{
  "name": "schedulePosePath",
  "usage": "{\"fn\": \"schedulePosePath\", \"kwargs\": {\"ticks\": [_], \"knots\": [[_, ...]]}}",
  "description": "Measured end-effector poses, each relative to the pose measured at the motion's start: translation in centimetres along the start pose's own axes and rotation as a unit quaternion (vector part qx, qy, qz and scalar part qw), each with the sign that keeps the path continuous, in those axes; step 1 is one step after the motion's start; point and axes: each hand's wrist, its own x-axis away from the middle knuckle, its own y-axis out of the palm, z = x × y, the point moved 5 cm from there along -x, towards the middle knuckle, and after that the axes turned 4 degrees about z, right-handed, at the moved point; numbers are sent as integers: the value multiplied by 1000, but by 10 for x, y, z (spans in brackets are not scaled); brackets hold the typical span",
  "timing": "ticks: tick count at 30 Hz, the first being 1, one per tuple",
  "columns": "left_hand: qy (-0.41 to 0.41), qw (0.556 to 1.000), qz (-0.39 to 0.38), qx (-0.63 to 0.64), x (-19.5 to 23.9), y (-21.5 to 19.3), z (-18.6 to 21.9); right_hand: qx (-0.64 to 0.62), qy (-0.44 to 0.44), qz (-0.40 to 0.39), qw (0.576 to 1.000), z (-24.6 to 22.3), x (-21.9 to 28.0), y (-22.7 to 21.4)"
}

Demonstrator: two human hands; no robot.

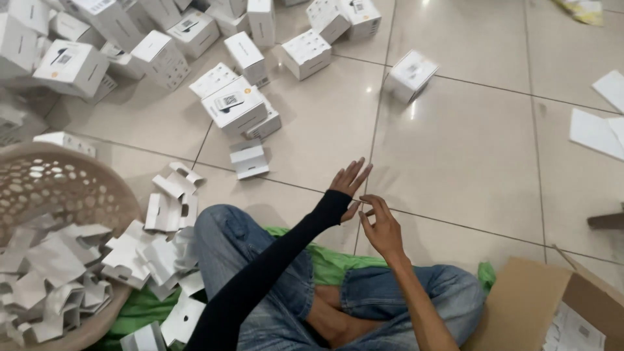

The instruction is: The person packs instruction manuals and product documentation into small white cardboard boxes.

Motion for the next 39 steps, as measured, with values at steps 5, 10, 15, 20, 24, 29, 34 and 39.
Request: {"fn": "schedulePosePath", "kwargs": {"ticks": [5, 10, 15, 20, 24, 29, 34, 39], "knots": [[-99, 987, 120, -49, 32, -101, -90, -101, -62, -128, 985, -47, -53, 84], [-162, 886, 418, 118, 53, -180, -294, -229, -85, -165, 956, -99, -174, 191], [-336, 765, 489, 251, 69, -212, -385, -276, -64, -92, 955, -111, -285, 281], [-407, 795, 431, 127, 60, -231, -374, -233, -4, -260, 937, -125, -299, 347], [-379, 832, 386, 126, 57, -216, -396, -303, 92, -213, 924, -146, -273, 339], [-168, 869, 466, 3, 90, -203, -333, -283, 52, -61, 956, -137, -225, 265], [-415, 754, 199, 469, 109, -93, -313, -450, 91, -90, 884, -36, -109, 158], [-448, 765, 24, 463, 114, 6, -139, -441, 245, -6, 864, 87, 18, 88]]}}
